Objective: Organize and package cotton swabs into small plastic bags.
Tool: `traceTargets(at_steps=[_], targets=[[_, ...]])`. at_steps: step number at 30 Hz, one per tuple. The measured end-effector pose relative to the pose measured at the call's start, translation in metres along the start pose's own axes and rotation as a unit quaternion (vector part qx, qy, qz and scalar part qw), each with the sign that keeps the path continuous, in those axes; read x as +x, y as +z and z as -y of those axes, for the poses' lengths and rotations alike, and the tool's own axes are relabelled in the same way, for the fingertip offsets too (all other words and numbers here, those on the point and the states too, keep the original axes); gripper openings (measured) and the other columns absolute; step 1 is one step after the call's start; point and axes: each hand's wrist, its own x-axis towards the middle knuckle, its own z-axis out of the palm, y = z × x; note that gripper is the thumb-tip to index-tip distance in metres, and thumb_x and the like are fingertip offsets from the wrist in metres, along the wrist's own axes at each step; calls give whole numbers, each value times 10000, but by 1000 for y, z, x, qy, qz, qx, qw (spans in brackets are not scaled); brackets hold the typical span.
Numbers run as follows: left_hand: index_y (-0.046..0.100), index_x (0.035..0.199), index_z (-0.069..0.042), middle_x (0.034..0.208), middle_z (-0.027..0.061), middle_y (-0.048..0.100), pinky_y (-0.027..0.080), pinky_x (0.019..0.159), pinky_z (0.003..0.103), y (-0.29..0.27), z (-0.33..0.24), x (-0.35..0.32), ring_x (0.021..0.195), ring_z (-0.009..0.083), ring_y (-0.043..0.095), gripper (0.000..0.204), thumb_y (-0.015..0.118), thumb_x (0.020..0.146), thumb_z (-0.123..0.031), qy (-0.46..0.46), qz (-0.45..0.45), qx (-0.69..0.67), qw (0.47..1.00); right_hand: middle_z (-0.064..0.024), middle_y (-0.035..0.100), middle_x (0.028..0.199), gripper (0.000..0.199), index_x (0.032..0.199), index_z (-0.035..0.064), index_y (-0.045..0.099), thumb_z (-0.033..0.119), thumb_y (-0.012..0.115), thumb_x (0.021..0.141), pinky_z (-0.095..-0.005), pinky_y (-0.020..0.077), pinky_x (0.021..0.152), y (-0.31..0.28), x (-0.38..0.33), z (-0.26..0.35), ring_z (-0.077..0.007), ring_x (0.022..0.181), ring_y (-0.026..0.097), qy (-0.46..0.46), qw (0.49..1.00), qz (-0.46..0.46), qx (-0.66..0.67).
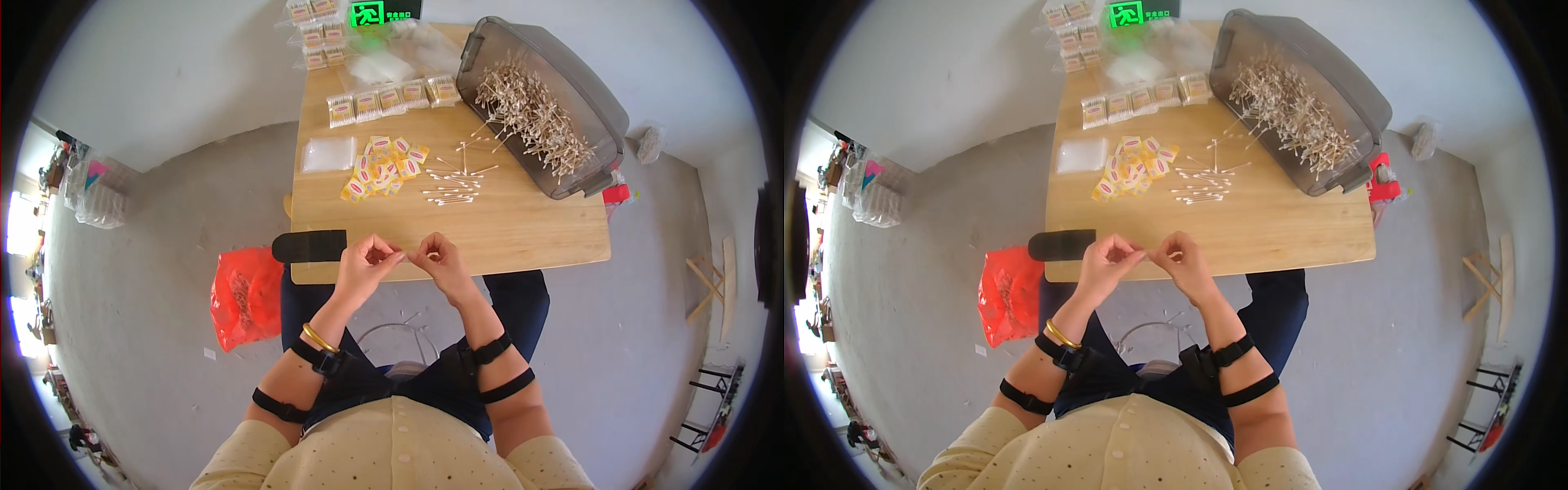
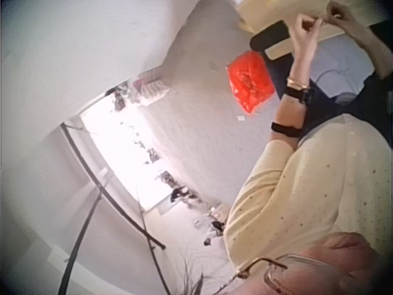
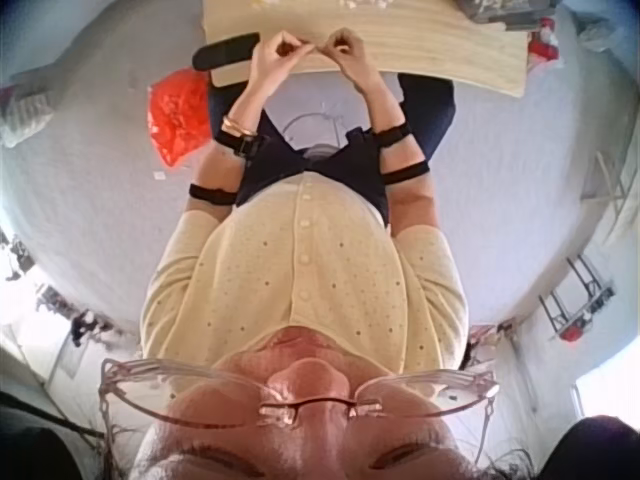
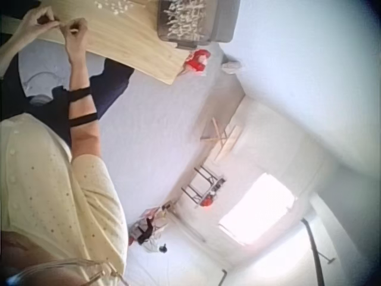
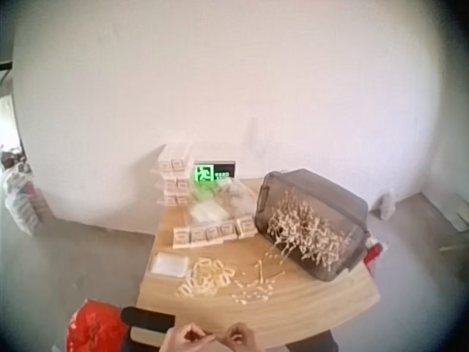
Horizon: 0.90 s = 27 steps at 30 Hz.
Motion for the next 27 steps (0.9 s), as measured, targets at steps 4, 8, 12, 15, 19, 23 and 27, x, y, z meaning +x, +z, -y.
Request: traceTargets(at_steps=[4,8,12,15,19,23,27], targets=[[618,921,-23,896,39,709,529,711,240,-9,9,5,773,85,658,143,757,894,-45,-55,58,-94,992,11,580,822,201,890,73,598,153,783,882,-257,426,676,-5,-2,6,-75,749,517,34,999,25,3],[607,964,-45,926,34,707,530,734,247,-13,10,8,814,90,657,167,757,892,-40,-92,72,-114,987,22,561,803,229,887,71,581,155,794,881,-243,404,623,-7,-1,3,-62,696,480,38,999,32,-3],[599,992,-65,965,28,704,518,777,237,-17,14,13,879,82,651,195,763,890,-43,-116,72,-138,981,39,530,783,248,883,77,553,146,791,895,-222,369,586,-8,2,-4,-42,663,444,43,998,51,24],[600,1018,-67,983,33,702,506,810,231,-19,19,14,913,85,649,197,756,899,-53,-107,77,-125,983,64,490,787,243,885,92,524,115,763,921,-195,328,582,-8,3,3,-15,674,402,42,997,64,9],[625,1046,-74,959,-4,699,467,784,227,-12,17,13,890,58,607,214,767,928,-182,-78,82,-157,981,38,535,784,236,887,73,562,168,776,915,-227,383,609,-11,4,7,-49,691,461,68,995,73,12],[664,1123,-90,1038,-11,702,443,876,300,-7,4,0,994,127,577,344,811,866,-264,-44,106,-66,991,32,555,790,231,888,78,595,218,777,916,-248,408,674,-14,1,10,-71,750,493,84,994,73,23],[719,1072,-103,1040,-5,699,419,938,356,-7,-18,-12,1042,198,555,368,854,780,-282,75,86,159,981,40,555,805,224,886,95,606,230,783,911,-240,397,714,-15,-9,35,-71,783,490,90,985,100,111]])
